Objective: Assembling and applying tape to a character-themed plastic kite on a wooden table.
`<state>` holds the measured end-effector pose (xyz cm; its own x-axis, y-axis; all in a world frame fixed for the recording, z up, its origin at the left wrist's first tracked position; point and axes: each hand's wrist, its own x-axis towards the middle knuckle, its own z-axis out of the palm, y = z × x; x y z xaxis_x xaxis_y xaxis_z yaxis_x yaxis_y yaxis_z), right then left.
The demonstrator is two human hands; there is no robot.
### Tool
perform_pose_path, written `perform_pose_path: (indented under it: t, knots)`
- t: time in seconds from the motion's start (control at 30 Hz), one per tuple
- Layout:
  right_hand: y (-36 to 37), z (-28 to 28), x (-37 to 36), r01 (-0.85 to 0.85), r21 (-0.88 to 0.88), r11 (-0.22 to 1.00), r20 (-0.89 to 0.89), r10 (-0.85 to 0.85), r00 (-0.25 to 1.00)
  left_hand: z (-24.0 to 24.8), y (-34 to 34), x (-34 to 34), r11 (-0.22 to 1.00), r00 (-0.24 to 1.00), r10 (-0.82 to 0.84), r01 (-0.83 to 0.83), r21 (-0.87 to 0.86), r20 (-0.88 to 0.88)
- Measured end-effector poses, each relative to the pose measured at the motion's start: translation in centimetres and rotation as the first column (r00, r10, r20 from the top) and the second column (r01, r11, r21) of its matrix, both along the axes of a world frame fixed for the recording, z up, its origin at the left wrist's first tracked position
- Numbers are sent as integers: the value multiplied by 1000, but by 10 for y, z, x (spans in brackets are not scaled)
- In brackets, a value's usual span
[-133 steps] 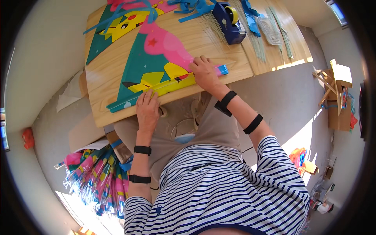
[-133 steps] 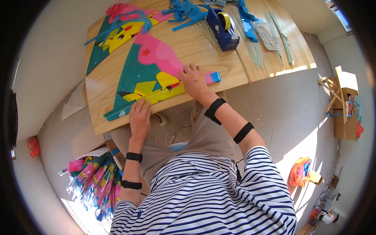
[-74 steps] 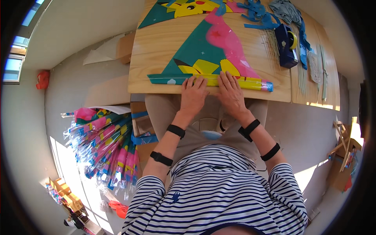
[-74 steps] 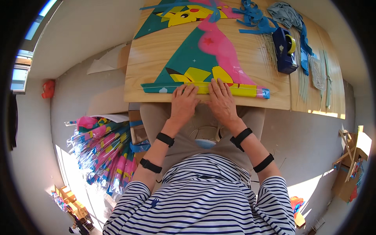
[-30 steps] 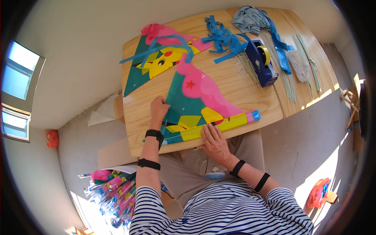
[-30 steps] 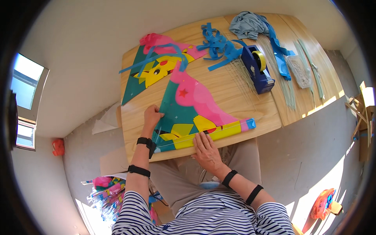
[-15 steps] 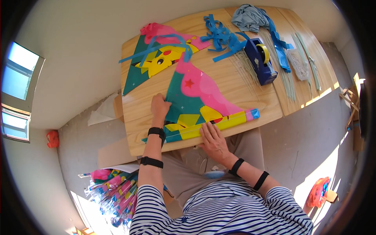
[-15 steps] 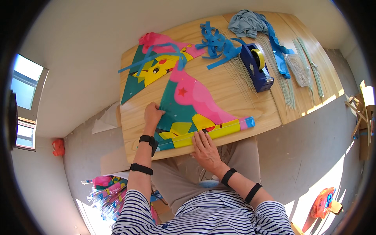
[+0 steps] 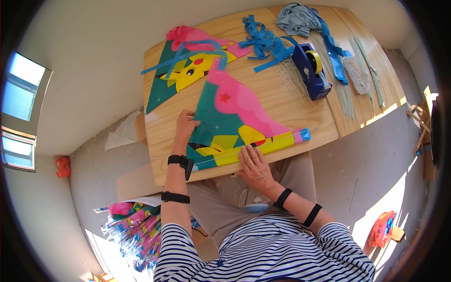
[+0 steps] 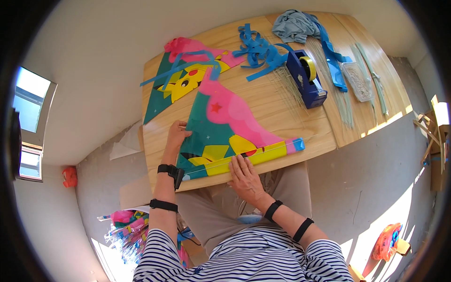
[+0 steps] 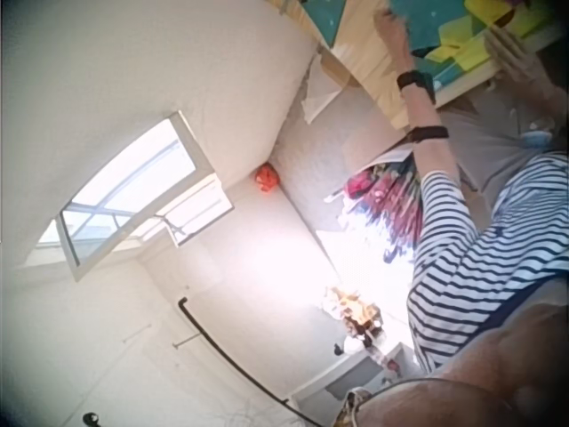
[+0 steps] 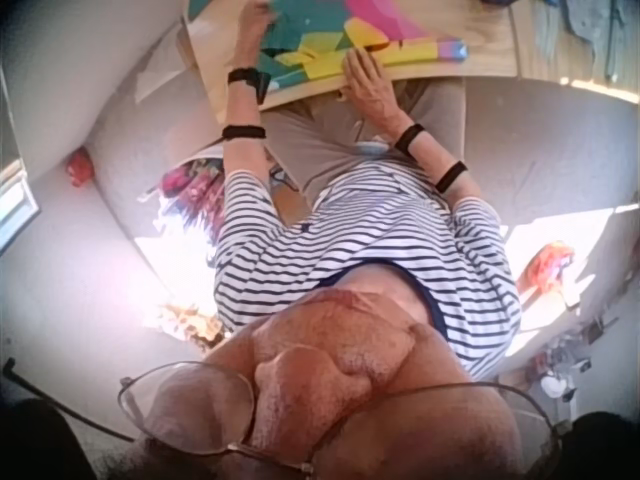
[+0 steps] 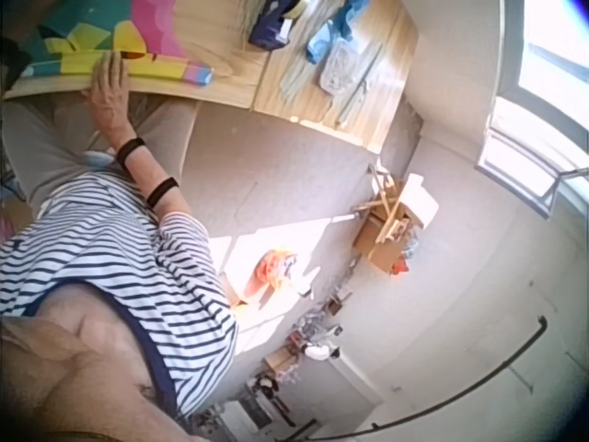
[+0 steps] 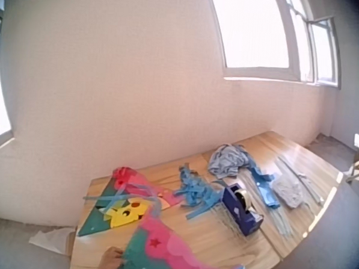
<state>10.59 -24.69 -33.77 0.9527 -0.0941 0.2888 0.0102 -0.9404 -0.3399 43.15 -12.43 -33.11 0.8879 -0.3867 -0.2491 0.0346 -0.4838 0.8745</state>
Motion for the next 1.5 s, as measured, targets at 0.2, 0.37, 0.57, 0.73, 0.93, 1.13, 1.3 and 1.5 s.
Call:
perform_pose_path:
  t: [0.2, 0.37, 0.57, 0.73, 0.93, 1.13, 1.3, 1.5]
  knots:
    - [-2, 2, -1, -13, 3, 1000, -24, 13, 1000, -1, 10, 4, 999, 999, -30, 31, 24, -26]
    - [-6, 5, -4, -31, 32, 999, -35, 32, 999, -11, 7, 7, 996, 996, -33, 26, 85, 83]
    - [-7, 10, -5, -26, 43, 999, -70, 28, 997, -15, 7, 6, 999, 996, 30, -32, 28, 86]
    - [-6, 8, -5, -25, 22, 999, -107, 27, 994, -2, 3, 2, 996, 996, -1, -7, 87, 85]
    - [-6, 4, -4, -35, -24, 999, -109, 32, 994, 4, 4, -3, 999, 997, 10, -13, 43, 73]
    - [-6, 6, -3, -17, -44, 999, -107, 12, 994, 0, 3, -3, 994, 991, 10, -24, 106, 130]
    - [-7, 8, -5, 5, -37, 999, -101, -9, 995, -2, 2, -3, 991, 989, 1, -21, 133, 148]
    - [-7, 5, -3, 4, -36, 999, -84, -7, 996, -3, 7, 1, 988, 987, -16, -10, 157, 161]
